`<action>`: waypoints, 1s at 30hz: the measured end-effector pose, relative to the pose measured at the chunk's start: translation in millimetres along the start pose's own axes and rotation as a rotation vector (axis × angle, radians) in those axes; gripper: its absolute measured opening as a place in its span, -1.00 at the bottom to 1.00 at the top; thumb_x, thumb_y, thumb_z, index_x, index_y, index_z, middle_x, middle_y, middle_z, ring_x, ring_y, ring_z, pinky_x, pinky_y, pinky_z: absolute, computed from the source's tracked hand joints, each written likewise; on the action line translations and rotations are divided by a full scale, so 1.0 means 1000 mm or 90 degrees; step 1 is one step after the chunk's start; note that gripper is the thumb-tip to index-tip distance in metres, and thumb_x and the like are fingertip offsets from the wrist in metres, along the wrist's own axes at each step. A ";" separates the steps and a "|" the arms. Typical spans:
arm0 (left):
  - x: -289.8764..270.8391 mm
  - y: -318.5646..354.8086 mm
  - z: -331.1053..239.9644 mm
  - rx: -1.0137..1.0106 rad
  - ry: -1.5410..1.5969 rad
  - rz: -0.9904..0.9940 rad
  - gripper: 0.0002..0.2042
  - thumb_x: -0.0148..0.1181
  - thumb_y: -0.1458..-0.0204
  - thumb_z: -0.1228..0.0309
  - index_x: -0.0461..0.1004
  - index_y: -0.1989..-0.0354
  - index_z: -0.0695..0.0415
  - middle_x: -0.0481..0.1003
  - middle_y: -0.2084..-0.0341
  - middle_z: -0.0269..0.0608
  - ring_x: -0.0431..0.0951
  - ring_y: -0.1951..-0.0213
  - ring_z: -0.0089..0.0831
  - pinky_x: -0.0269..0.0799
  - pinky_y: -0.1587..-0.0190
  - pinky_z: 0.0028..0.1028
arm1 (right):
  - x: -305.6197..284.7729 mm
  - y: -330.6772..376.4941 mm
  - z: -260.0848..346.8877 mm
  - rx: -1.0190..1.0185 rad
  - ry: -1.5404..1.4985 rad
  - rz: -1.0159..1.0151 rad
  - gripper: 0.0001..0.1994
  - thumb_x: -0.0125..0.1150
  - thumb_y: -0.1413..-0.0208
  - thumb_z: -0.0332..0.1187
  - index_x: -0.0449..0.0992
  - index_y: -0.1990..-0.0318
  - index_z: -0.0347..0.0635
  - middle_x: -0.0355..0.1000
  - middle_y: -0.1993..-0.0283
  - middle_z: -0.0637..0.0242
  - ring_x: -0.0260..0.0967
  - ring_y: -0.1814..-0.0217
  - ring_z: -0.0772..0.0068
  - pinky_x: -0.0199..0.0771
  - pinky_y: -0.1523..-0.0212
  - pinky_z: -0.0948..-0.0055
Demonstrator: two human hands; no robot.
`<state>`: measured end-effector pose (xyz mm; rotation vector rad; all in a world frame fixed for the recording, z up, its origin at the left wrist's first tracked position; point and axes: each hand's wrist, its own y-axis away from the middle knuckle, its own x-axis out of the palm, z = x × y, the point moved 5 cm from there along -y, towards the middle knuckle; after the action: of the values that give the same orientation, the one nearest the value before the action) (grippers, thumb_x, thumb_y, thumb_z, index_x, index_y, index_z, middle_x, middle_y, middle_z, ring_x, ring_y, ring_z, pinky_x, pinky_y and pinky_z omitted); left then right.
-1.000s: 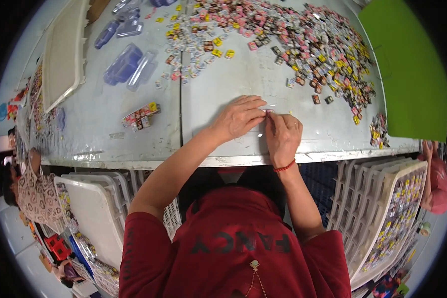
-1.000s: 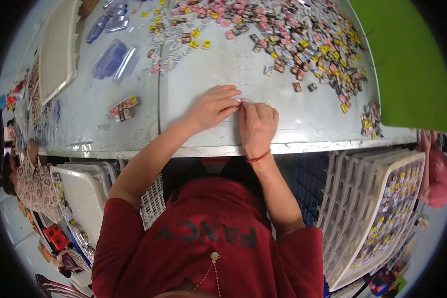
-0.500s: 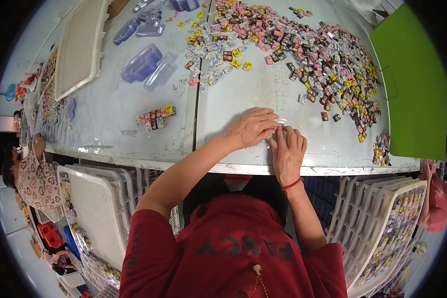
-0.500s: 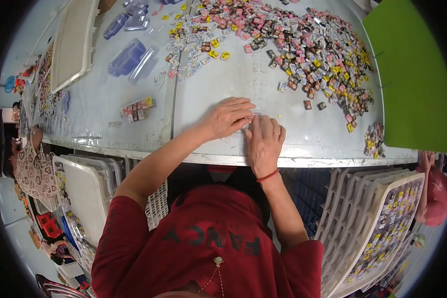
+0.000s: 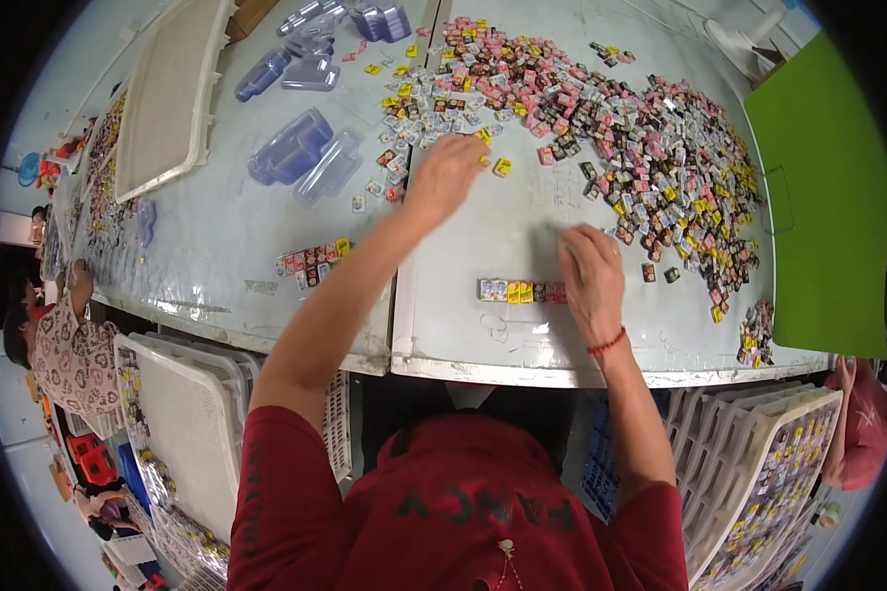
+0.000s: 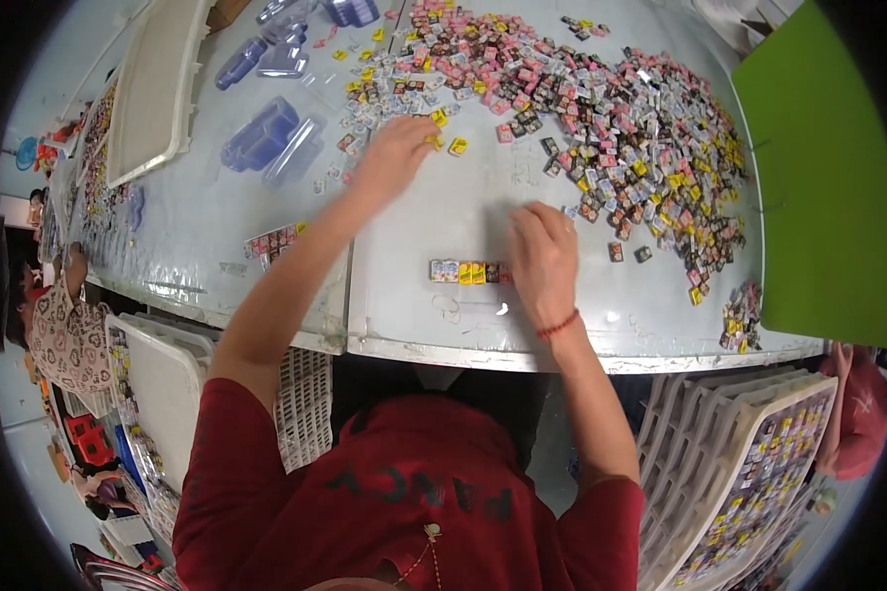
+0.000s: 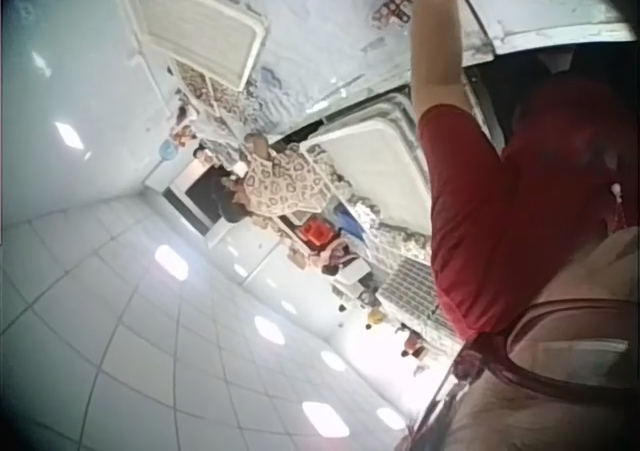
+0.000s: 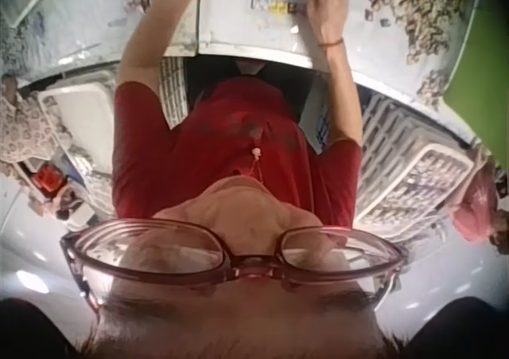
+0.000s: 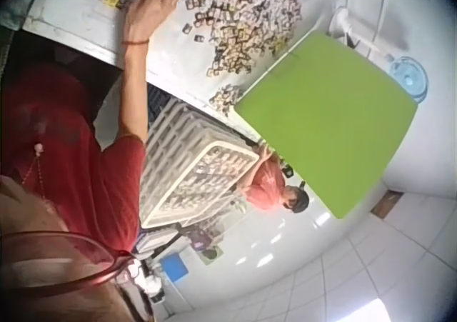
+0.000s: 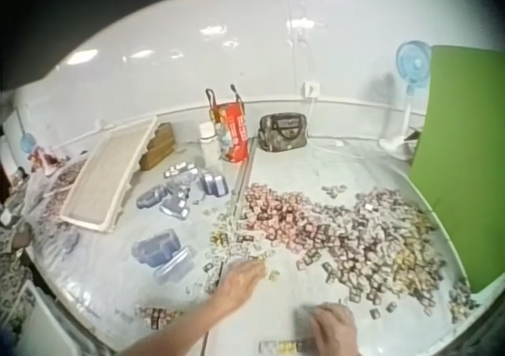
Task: Arranging and sorting small toy figures and items into rows on a workbench.
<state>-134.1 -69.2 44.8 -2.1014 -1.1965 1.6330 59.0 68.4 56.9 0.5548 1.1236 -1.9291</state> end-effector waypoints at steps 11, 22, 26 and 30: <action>0.019 -0.008 0.023 0.032 -0.111 0.112 -0.79 0.30 0.19 0.39 0.53 0.33 0.11 0.54 0.32 -0.33 0.42 0.14 -0.19 0.35 0.08 -0.28 | 0.103 -0.086 -0.018 -0.178 0.090 0.089 -0.81 0.17 0.02 -0.51 0.52 0.19 -0.21 0.42 0.15 0.25 0.32 0.16 0.15 0.38 0.10 0.26; -0.032 0.002 -0.014 -0.174 0.076 0.074 -0.80 0.29 0.12 0.44 0.49 0.29 0.17 0.52 0.40 -0.15 0.52 0.30 -0.19 0.42 0.20 -0.30 | 0.063 -0.086 -0.023 -0.084 -0.013 0.117 -0.81 0.21 0.01 -0.48 0.54 0.19 -0.22 0.46 0.15 0.10 0.40 0.10 0.04 0.44 0.10 0.23; -0.032 0.058 -0.046 -0.258 0.131 0.155 -0.79 0.29 0.11 0.46 0.48 0.28 0.19 0.51 0.31 -0.09 0.51 0.27 -0.18 0.42 0.19 -0.31 | 0.096 -0.127 -0.028 -0.038 0.026 0.115 -0.84 0.14 -0.04 -0.46 0.54 0.20 -0.15 0.48 0.20 0.14 0.45 0.21 0.05 0.48 0.20 0.17; -0.027 0.074 -0.051 -0.168 0.008 0.098 -0.77 0.30 0.12 0.45 0.47 0.27 0.21 0.47 0.23 -0.07 0.50 0.23 -0.16 0.42 0.17 -0.29 | 0.131 -0.148 -0.037 0.005 0.152 0.165 -0.85 0.15 -0.06 -0.33 0.54 0.21 -0.03 0.49 0.27 0.14 0.46 0.23 0.06 0.49 0.25 0.16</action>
<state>-56.2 -120.7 36.4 -2.4145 -1.3412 1.5961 -137.6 84.3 20.6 0.9075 1.1288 -1.6764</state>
